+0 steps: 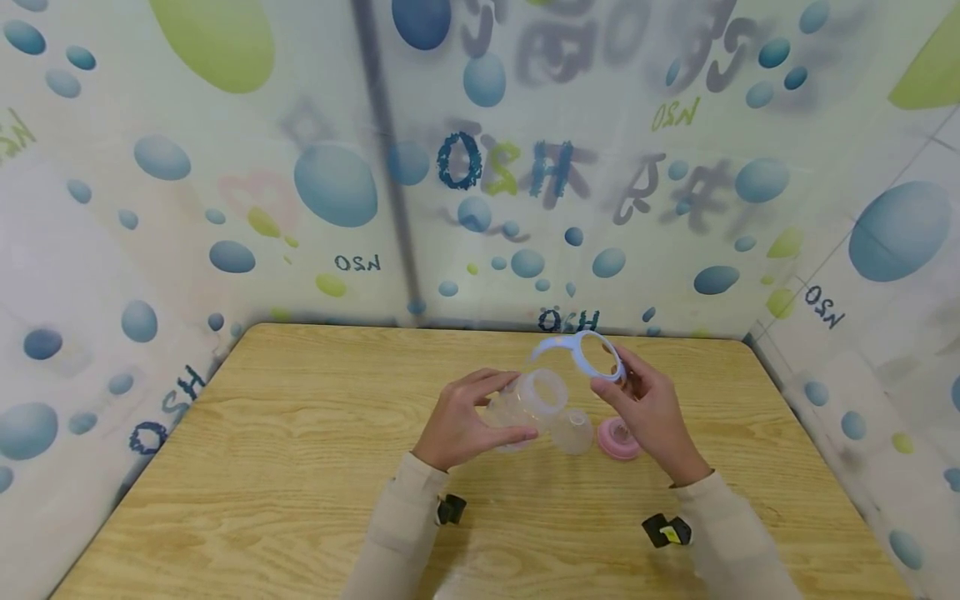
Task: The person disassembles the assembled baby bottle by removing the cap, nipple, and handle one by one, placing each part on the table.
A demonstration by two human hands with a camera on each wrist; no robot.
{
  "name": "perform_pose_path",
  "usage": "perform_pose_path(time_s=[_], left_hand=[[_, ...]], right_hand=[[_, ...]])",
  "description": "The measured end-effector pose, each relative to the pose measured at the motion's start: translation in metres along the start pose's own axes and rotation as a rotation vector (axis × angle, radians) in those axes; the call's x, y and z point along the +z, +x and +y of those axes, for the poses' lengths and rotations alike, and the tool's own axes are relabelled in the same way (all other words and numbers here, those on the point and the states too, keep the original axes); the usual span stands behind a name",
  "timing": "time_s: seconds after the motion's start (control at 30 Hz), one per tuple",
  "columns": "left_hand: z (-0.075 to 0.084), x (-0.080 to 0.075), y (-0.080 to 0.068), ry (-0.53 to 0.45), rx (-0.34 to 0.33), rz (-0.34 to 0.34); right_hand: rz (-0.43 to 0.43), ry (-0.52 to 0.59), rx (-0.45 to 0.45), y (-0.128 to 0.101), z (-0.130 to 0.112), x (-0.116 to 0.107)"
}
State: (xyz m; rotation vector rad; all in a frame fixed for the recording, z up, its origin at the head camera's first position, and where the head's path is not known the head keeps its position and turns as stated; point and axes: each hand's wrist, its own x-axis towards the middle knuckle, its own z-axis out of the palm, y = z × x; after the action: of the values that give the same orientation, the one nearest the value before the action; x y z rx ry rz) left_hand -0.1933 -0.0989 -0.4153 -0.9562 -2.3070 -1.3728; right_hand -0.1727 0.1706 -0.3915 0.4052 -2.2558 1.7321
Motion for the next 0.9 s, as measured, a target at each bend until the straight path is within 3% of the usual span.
perform_pose_path(time_s=[0.9], left_hand=[[0.0,0.001,0.0,-0.001,-0.007,0.002]], right_hand=[[0.004,-0.259,0.213,0.0,0.044,-0.025]])
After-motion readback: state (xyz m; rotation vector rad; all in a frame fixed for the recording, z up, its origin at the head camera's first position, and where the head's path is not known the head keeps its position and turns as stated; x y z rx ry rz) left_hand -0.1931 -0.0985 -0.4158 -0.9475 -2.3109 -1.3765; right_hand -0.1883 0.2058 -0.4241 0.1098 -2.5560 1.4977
